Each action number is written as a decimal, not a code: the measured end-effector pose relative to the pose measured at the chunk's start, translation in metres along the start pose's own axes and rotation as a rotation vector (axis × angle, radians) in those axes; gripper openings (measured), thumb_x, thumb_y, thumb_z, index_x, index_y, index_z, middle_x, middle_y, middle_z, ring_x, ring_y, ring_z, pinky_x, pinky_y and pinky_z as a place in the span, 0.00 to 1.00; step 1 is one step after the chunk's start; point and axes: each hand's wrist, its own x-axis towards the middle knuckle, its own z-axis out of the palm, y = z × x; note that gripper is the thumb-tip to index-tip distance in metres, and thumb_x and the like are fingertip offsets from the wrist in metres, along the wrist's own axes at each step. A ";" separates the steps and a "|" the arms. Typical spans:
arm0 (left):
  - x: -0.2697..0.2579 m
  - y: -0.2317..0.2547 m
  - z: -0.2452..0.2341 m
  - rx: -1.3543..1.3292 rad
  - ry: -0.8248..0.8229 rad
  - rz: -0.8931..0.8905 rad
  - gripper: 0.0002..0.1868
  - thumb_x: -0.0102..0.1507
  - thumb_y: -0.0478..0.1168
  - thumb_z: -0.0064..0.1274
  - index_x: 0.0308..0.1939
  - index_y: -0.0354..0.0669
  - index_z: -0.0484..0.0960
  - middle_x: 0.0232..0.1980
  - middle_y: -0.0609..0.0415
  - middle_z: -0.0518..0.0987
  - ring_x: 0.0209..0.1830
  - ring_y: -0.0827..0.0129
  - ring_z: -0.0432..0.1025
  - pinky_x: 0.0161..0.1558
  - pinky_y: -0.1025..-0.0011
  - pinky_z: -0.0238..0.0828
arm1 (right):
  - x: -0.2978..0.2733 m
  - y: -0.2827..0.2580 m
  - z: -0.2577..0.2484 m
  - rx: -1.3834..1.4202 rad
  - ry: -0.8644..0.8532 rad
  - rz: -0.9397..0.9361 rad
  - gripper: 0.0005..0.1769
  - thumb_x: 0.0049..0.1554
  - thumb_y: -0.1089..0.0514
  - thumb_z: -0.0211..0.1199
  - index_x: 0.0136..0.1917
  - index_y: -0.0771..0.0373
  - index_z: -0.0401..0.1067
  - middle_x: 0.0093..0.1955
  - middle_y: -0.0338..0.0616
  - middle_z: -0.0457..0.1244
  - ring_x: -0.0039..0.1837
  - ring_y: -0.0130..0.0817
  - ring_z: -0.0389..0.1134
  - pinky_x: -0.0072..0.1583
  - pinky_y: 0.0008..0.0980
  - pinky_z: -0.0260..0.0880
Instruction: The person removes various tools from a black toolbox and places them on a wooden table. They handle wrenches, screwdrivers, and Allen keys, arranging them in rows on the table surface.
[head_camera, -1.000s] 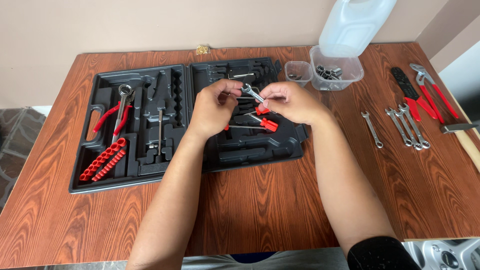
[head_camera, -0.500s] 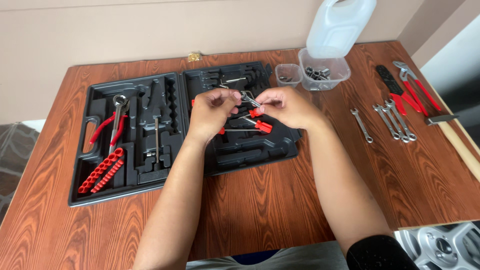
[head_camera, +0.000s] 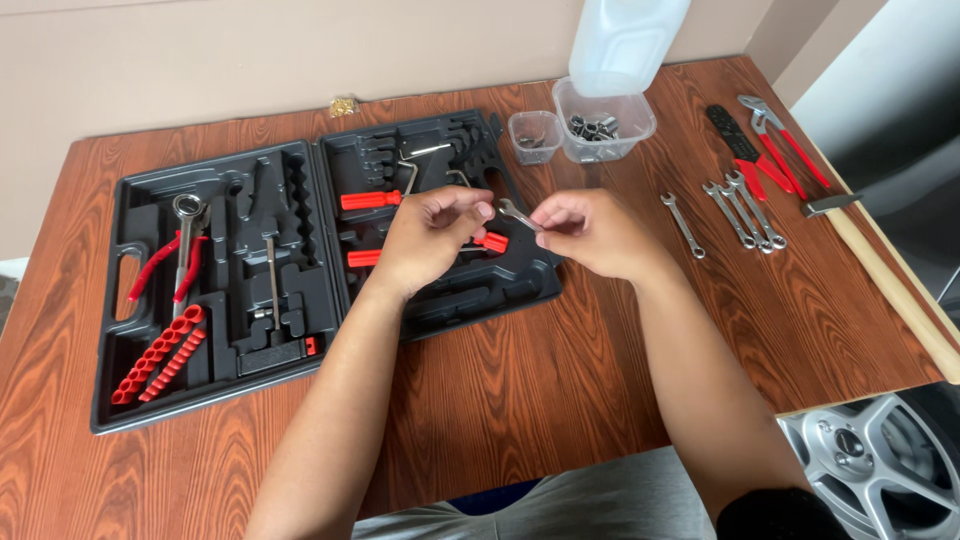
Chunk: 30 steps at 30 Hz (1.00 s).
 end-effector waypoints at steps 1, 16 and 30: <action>-0.001 -0.001 0.001 0.019 -0.006 0.001 0.14 0.66 0.37 0.57 0.54 0.35 0.84 0.47 0.53 0.86 0.49 0.74 0.80 0.52 0.75 0.78 | -0.006 0.002 -0.003 -0.028 0.026 0.021 0.11 0.54 0.64 0.69 0.52 0.63 0.78 0.48 0.40 0.73 0.48 0.23 0.72 0.50 0.27 0.72; -0.006 0.003 0.017 0.078 -0.057 -0.069 0.14 0.67 0.39 0.55 0.54 0.35 0.83 0.45 0.53 0.86 0.46 0.74 0.81 0.49 0.75 0.78 | -0.082 0.058 -0.074 -0.409 0.379 0.349 0.14 0.50 0.57 0.73 0.50 0.60 0.81 0.46 0.42 0.74 0.46 0.33 0.75 0.51 0.33 0.73; -0.011 0.000 0.026 0.118 -0.116 -0.057 0.14 0.67 0.37 0.55 0.55 0.35 0.83 0.45 0.56 0.85 0.43 0.78 0.78 0.49 0.76 0.77 | -0.083 0.077 -0.093 -0.477 0.421 0.471 0.16 0.47 0.54 0.76 0.50 0.58 0.81 0.46 0.43 0.73 0.50 0.38 0.74 0.56 0.36 0.72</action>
